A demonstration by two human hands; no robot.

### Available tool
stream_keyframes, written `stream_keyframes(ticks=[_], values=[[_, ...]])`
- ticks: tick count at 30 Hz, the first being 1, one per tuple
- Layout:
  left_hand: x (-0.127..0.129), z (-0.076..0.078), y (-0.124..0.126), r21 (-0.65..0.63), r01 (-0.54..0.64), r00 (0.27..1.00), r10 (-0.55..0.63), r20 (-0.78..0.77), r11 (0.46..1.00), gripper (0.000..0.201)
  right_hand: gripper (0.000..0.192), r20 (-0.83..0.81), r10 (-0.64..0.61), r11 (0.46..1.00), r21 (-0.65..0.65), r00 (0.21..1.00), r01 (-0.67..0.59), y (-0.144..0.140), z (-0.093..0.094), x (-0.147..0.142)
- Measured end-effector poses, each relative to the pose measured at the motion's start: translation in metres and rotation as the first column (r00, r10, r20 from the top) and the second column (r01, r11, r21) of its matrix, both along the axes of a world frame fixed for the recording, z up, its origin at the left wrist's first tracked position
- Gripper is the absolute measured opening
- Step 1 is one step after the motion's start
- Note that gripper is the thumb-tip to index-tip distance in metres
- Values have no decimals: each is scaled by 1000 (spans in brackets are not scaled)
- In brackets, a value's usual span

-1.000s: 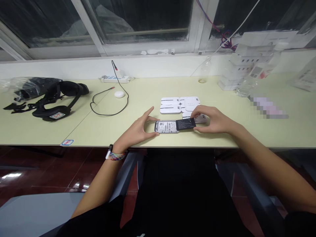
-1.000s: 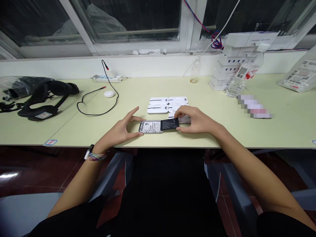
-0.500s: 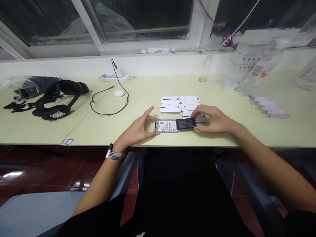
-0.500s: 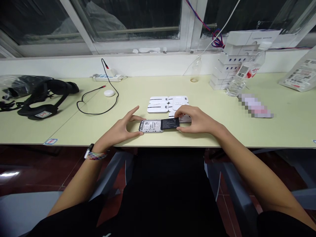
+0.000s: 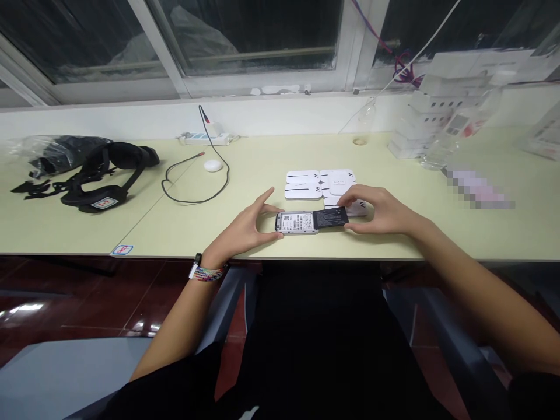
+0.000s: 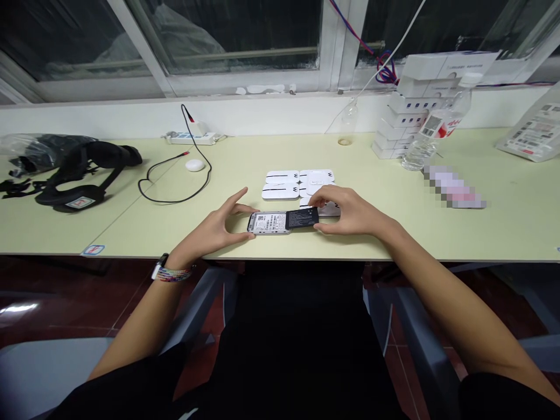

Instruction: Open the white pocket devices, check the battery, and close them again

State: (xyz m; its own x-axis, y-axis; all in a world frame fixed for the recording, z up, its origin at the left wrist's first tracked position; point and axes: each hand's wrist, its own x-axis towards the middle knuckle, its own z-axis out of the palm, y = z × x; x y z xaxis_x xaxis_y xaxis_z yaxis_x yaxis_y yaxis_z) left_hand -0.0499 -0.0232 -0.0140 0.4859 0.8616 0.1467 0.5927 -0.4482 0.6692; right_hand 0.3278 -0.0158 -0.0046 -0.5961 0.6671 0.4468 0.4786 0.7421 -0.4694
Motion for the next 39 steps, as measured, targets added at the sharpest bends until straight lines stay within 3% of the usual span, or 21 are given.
stream_keyframes(ticks=[25, 32, 39], values=[[0, 0, 1, 11, -3, 1000, 4, -16, 1000, 112, 39, -71, -15, 999, 30, 997, 17, 0, 0, -2], [0, 0, 0, 11, -2, 1000, 2, -10, 1000, 111, 42, -301, 49, 997, -38, 952, -63, 5, 0, -27], [-1, -2, 1, 16, -1, 1000, 1, -3, 1000, 111, 42, -275, 98, 993, -30, 957, -110, 14, 13, -58]])
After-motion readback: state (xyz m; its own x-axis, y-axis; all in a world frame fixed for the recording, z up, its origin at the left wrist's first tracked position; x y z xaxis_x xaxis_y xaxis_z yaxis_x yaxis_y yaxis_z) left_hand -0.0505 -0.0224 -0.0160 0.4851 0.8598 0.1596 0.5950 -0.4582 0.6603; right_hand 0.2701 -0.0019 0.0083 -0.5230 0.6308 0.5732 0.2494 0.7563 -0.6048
